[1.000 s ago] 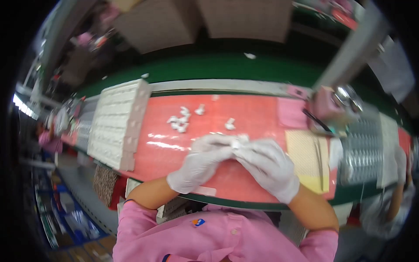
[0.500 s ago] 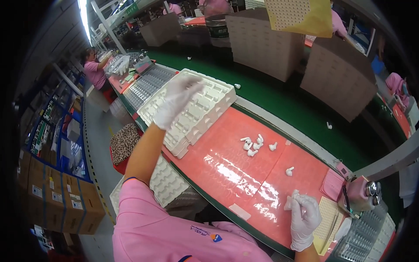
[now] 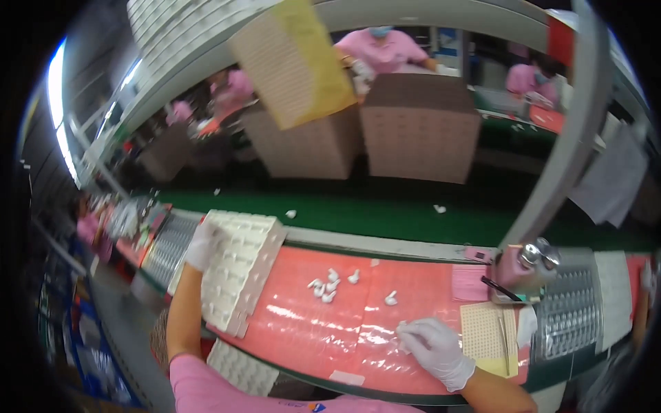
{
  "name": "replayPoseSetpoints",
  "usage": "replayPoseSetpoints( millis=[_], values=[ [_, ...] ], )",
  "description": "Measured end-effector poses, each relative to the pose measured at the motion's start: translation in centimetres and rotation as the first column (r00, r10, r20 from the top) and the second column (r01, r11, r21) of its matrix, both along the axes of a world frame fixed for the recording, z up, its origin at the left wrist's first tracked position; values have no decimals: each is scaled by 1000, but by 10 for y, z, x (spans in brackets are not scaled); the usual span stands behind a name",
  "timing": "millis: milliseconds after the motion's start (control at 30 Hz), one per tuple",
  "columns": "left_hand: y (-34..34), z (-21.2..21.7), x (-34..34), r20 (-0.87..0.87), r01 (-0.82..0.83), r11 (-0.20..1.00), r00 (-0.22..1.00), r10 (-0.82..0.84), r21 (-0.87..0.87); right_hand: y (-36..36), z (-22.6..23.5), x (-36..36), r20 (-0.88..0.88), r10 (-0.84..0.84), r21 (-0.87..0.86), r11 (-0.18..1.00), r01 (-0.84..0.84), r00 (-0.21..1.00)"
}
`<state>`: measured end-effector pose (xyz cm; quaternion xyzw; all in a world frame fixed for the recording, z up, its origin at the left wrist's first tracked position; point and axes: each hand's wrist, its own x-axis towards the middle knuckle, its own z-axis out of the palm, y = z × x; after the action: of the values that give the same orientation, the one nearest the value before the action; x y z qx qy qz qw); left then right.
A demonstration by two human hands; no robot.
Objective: The person assembles small electronic components by hand at a workstation, then places the assembled components into a plastic tray.
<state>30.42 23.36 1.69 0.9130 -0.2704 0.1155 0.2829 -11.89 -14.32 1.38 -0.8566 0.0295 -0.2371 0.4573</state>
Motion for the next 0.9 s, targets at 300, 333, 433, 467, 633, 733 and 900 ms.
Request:
replayPoseSetpoints(
  millis=[300, 333, 433, 467, 633, 733, 900],
  values=[
    [-156, 118, -56, 59, 242, 933, 970, -234, -267, -12, -12, -21, -63, 88, 184, 980, -75, 994],
    [-181, 123, -62, 88, 287, 924, 958, -274, -251, -12, -13, -22, -65, 82, 183, 981, -69, 995],
    [-261, 127, -70, 326, 407, 906, 877, -352, -116, -13, -15, -21, -13, 99, 120, 988, -97, 995],
    [-283, 121, -66, 290, 341, 937, 907, -306, -78, -12, -15, -20, -9, 96, 116, 989, -94, 995],
    [-357, 42, -39, 297, 321, 944, 912, -284, -82, -5, -16, -12, -16, 107, 105, 989, -105, 994],
    [-353, 17, -13, 286, 23, 950, 951, -117, 312, -11, -17, -16, -81, 156, 208, 969, -136, 984],
    [-283, 12, 26, 31, -6, 821, 999, -14, 571, -10, -23, -13, -40, 121, 149, 982, -114, 992]
  ],
)
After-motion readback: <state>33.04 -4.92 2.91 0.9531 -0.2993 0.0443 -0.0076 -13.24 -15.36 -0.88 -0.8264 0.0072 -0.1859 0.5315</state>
